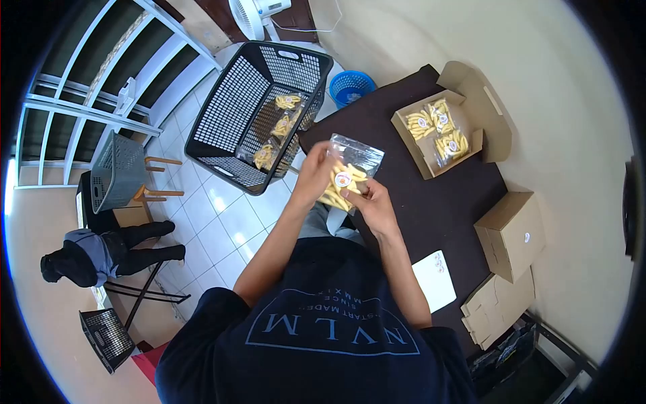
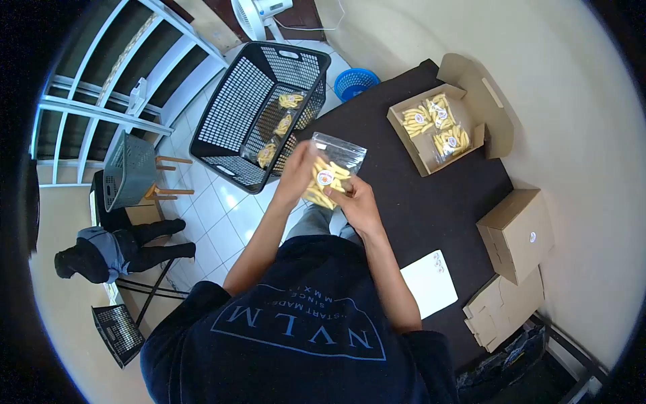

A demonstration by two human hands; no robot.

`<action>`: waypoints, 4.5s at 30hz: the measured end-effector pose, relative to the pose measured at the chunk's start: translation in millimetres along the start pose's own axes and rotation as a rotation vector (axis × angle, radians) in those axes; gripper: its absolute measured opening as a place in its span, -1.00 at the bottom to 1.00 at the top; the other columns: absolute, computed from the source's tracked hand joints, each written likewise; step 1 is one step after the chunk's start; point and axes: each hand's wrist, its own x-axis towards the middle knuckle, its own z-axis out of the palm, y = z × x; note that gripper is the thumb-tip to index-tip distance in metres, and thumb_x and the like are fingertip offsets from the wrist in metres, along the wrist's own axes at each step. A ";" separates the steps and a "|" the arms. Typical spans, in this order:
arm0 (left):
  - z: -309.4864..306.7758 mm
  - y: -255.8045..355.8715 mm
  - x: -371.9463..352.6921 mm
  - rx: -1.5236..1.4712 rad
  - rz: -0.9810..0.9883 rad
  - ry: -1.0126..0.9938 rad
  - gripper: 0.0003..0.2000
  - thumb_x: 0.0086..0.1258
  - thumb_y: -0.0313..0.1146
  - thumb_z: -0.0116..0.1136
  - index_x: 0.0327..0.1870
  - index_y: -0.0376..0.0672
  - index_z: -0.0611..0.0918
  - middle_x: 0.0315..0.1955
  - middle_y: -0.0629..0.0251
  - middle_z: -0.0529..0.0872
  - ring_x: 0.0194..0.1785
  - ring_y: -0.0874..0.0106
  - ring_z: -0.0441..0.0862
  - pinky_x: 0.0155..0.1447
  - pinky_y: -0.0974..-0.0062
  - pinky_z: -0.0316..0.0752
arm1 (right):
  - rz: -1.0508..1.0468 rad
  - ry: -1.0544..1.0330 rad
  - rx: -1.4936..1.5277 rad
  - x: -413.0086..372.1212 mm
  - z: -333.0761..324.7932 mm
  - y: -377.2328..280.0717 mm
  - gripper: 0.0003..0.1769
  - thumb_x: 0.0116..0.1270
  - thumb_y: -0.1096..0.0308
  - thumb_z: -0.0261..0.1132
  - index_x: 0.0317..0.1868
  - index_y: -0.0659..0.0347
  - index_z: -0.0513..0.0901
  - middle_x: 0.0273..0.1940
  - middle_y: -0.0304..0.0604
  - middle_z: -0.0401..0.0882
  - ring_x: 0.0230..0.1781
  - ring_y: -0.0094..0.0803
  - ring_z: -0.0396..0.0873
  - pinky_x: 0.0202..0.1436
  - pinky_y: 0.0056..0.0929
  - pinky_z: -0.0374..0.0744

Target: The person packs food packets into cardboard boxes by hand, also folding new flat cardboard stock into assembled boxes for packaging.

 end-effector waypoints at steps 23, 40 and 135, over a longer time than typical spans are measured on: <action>-9.3 -44.0 -23.6 -0.082 -0.402 -0.508 -0.57 0.29 -0.41 0.37 0.14 -0.32 0.52 -0.05 0.24 0.68 -0.01 0.55 0.63 0.10 0.53 0.54 | 0.128 0.082 0.162 -18.3 -48.0 17.5 -0.84 0.34 0.43 0.33 -0.14 0.34 0.66 -0.34 -0.26 0.65 -0.40 -0.65 0.53 -0.34 -0.66 0.45; -11.2 -40.7 -17.6 -0.025 -0.325 -0.635 -0.79 0.42 -0.33 0.26 -0.08 -0.20 0.52 -0.27 0.44 0.57 -0.19 0.69 0.50 -0.10 0.65 0.46 | 0.153 -0.019 0.321 -15.5 -44.4 -1.5 -0.52 0.09 0.63 0.41 0.08 0.34 0.58 -0.10 -0.16 0.67 -0.12 -0.44 0.66 -0.05 -0.48 0.63; -168.5 -68.8 31.9 0.355 -0.294 -0.452 -0.74 0.46 -0.33 0.16 0.08 -0.21 0.55 -0.27 0.26 0.71 -0.15 0.51 0.65 -0.05 0.52 0.50 | 0.481 0.578 -1.615 142.6 -190.2 -49.9 0.18 -0.02 -0.18 0.50 0.54 0.01 0.11 0.52 0.20 0.00 0.51 0.15 0.06 0.45 0.14 0.22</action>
